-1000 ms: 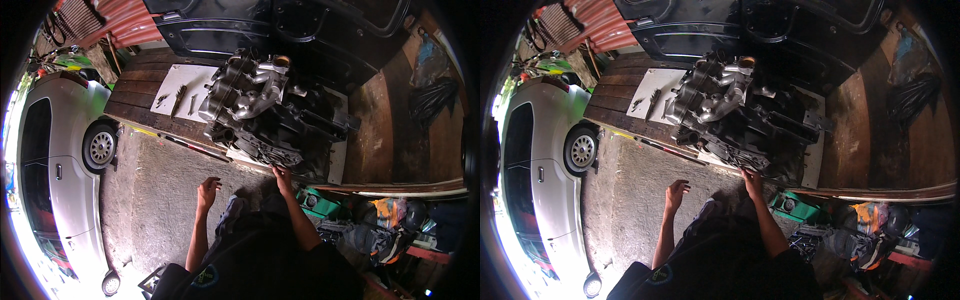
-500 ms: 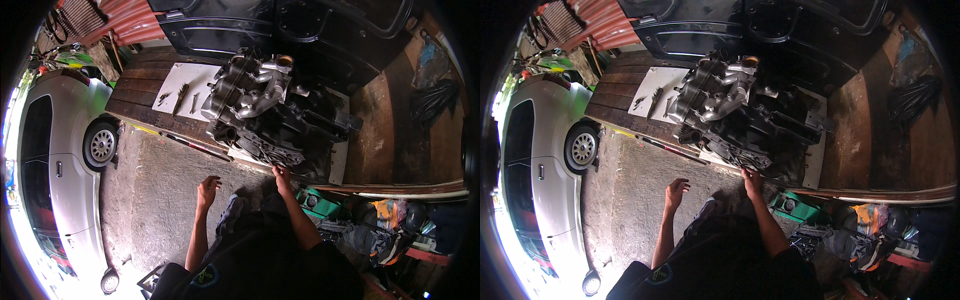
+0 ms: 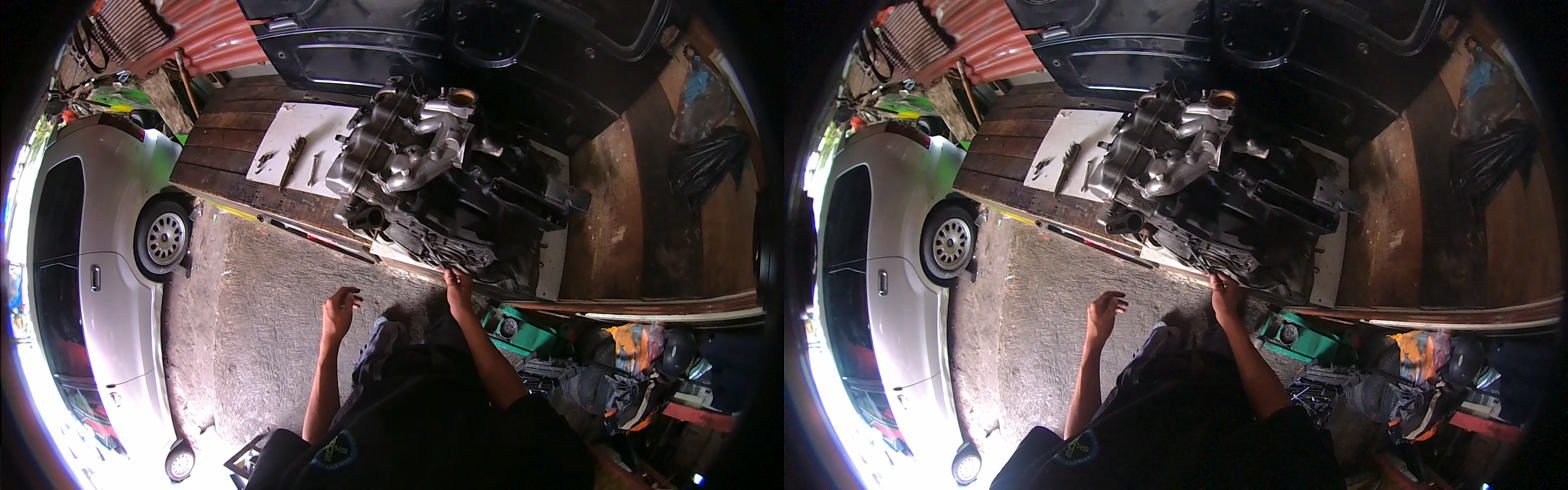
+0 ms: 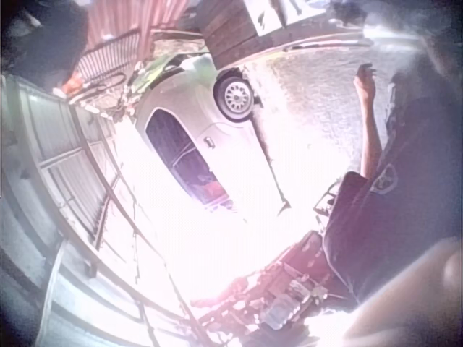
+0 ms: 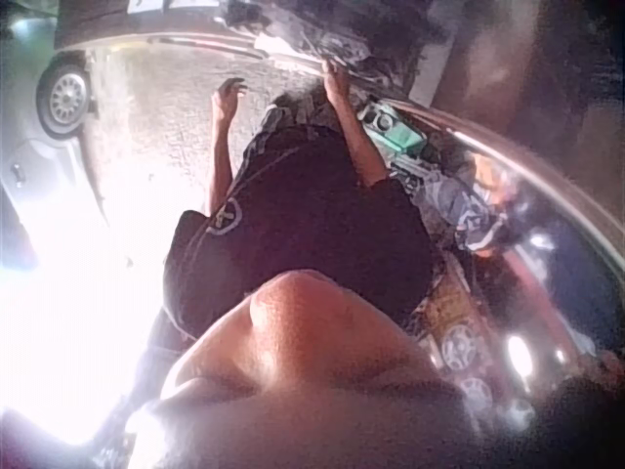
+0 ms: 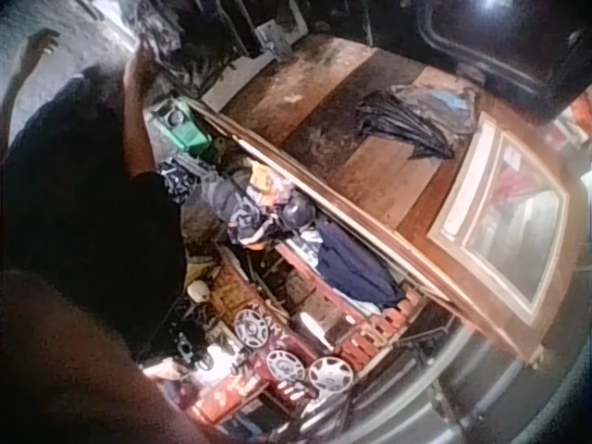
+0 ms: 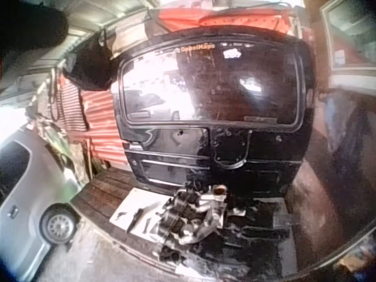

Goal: The person uses a wrench to loosen and remove bolts from a disassembled engine block placed on a wooden workbench. They repeatedly reposition the wrench and hands to access different bolt locations on the engine.

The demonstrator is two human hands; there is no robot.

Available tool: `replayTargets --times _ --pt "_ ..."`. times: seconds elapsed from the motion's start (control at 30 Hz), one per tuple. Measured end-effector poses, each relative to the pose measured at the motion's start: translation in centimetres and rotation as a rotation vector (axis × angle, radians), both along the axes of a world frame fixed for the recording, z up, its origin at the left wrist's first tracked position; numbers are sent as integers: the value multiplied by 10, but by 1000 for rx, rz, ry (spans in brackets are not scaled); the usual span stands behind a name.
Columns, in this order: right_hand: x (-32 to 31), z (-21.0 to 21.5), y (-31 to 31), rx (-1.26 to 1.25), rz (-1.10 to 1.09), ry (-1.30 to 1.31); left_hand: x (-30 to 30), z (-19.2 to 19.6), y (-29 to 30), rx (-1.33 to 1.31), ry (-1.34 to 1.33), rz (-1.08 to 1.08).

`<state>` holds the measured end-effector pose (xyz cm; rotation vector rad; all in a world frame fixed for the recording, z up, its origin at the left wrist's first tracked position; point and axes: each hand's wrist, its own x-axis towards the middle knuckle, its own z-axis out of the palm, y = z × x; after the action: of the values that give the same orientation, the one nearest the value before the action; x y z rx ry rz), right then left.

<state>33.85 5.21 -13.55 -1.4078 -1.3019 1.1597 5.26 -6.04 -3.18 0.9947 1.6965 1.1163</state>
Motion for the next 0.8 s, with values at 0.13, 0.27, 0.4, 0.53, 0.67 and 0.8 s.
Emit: replayTargets --times 0.13,0.27,0.4,0.53,0.67,0.8 --pt "-4 6 -1 31 -2 -4 1 -1 0 24 -5 -5" --pt "-6 9 3 43 7 24 0 -4 -1 37 -8 -1" --pt "-16 12 1 72 -76 -24 -1 4 0 19 22 -7" --pt "-26 25 -5 -68 -99 -126 -4 0 -3 12 7 13" --pt "-28 -1 -4 -184 -161 9 -3 -1 -1 47 -25 4" --pt "-2 -10 7 -468 21 150 -8 -3 -1 39 -9 -6"
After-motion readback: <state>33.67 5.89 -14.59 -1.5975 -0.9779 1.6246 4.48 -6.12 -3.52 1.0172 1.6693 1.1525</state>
